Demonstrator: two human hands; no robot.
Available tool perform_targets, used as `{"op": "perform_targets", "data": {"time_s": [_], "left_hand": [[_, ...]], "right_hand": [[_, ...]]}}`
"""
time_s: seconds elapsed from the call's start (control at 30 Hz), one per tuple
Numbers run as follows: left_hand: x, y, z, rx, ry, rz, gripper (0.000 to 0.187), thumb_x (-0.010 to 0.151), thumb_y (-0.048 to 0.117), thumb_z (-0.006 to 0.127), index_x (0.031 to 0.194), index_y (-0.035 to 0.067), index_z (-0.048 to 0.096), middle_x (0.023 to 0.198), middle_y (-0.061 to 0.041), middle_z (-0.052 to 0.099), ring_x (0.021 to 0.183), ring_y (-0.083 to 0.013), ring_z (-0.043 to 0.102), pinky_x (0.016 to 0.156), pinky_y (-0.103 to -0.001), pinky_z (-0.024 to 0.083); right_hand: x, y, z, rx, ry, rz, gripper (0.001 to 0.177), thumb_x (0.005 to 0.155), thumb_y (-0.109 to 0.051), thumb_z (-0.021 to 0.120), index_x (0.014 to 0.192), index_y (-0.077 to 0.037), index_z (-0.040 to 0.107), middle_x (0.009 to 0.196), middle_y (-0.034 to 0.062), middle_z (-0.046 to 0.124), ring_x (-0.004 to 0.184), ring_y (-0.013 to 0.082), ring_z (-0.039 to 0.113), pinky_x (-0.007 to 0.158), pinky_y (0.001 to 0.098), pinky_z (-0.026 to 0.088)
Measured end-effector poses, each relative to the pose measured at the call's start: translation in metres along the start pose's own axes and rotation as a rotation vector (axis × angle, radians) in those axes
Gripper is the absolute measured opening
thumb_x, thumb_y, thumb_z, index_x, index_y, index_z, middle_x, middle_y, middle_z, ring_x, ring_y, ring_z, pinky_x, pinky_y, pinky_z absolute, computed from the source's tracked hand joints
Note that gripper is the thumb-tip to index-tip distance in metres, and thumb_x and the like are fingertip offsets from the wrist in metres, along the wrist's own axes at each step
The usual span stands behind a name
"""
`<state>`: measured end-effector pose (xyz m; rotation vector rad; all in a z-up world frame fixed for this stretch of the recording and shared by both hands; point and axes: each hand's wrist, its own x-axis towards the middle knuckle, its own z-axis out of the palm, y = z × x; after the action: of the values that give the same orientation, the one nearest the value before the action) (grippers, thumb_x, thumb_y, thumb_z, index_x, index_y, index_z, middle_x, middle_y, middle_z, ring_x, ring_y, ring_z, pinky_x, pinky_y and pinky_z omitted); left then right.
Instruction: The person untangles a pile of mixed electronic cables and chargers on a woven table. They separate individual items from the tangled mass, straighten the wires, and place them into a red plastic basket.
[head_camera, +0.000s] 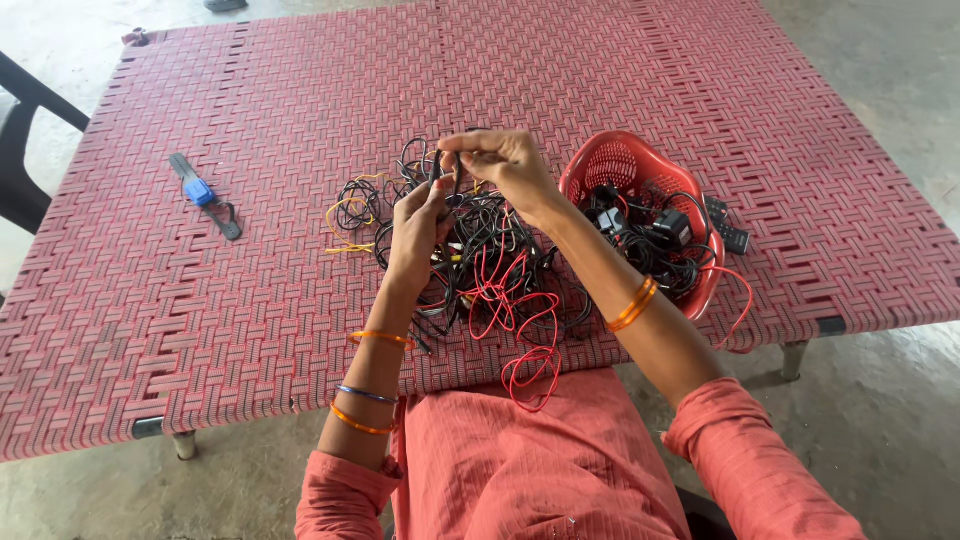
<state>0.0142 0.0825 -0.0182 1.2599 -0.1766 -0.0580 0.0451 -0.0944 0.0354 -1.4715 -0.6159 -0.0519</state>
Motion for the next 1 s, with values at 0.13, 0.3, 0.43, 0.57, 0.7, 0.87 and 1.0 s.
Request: {"op": "perform_targets", "data": {"time_s": [0.13, 0.3, 0.43, 0.57, 0.7, 0.87, 1.0], "left_hand": [[0.002, 0.003, 0.000, 0.040, -0.010, 0.045, 0.041, 0.110, 0.028, 0.046, 0.112, -0.005, 0.072, 0.058, 0.007, 0.040, 0.049, -0.0029, 0.036, 0.047, -0.022, 0.030], [0.011, 0.005, 0.001, -0.097, 0.051, -0.006, 0.039, 0.111, 0.028, 0.046, 0.101, -0.002, 0.068, 0.060, 0.008, 0.039, 0.048, -0.0026, 0.033, 0.045, -0.023, 0.027], [0.013, 0.005, 0.002, -0.093, -0.008, 0.038, 0.035, 0.110, 0.023, 0.044, 0.102, -0.001, 0.069, 0.060, 0.008, 0.040, 0.048, -0.0028, 0.033, 0.045, -0.023, 0.027], [0.008, 0.011, 0.007, -0.113, -0.045, -0.020, 0.034, 0.109, 0.023, 0.041, 0.104, 0.003, 0.067, 0.061, 0.007, 0.042, 0.049, -0.0043, 0.036, 0.047, -0.024, 0.031], [-0.002, 0.014, 0.007, -0.123, 0.018, -0.041, 0.039, 0.107, 0.030, 0.045, 0.097, 0.006, 0.073, 0.055, 0.007, 0.041, 0.045, -0.0046, 0.033, 0.045, -0.023, 0.028], [0.010, -0.001, -0.024, -0.179, 0.077, 0.133, 0.029, 0.106, 0.024, 0.065, 0.084, 0.005, 0.069, 0.061, 0.005, 0.047, 0.052, -0.0062, 0.035, 0.050, -0.024, 0.030], [0.013, -0.005, -0.036, -0.200, 0.124, 0.124, 0.034, 0.108, 0.030, 0.067, 0.082, 0.008, 0.066, 0.059, 0.008, 0.043, 0.051, -0.0048, 0.033, 0.048, -0.024, 0.029]], "right_hand": [[0.013, 0.001, 0.011, 0.100, 0.066, 0.051, 0.034, 0.093, 0.012, 0.056, 0.116, -0.004, 0.074, 0.100, 0.0080, 0.079, 0.091, 0.0149, 0.074, 0.086, 0.0284, 0.061], [0.025, 0.009, 0.020, -0.021, 0.210, -0.003, 0.039, 0.089, 0.016, 0.060, 0.116, -0.004, 0.080, 0.089, 0.0042, 0.072, 0.074, 0.0115, 0.056, 0.069, 0.0265, 0.049], [0.023, -0.005, 0.026, -0.054, 0.128, 0.012, 0.049, 0.079, 0.019, 0.058, 0.115, -0.009, 0.076, 0.098, -0.0059, 0.068, 0.073, 0.0055, 0.057, 0.060, 0.0201, 0.050], [0.022, -0.009, 0.025, 0.082, 0.053, 0.012, 0.030, 0.094, 0.013, 0.065, 0.111, -0.008, 0.078, 0.096, 0.0028, 0.080, 0.081, 0.0077, 0.074, 0.070, 0.0182, 0.064], [0.020, -0.007, 0.004, -0.203, 0.145, -0.217, 0.028, 0.094, 0.007, 0.064, 0.112, -0.008, 0.079, 0.083, 0.0061, 0.074, 0.057, 0.0099, 0.062, 0.045, 0.0203, 0.046], [0.017, -0.019, -0.023, -0.343, 0.200, 0.091, 0.010, 0.090, 0.000, 0.074, 0.098, -0.004, 0.079, 0.075, 0.0022, 0.076, 0.049, 0.0089, 0.052, 0.042, 0.0203, 0.037], [0.001, -0.023, -0.039, 0.137, -0.268, 0.229, 0.015, 0.096, -0.013, 0.071, 0.091, 0.001, 0.072, 0.072, 0.0065, 0.067, 0.055, 0.0111, 0.055, 0.049, 0.0228, 0.043]]}}
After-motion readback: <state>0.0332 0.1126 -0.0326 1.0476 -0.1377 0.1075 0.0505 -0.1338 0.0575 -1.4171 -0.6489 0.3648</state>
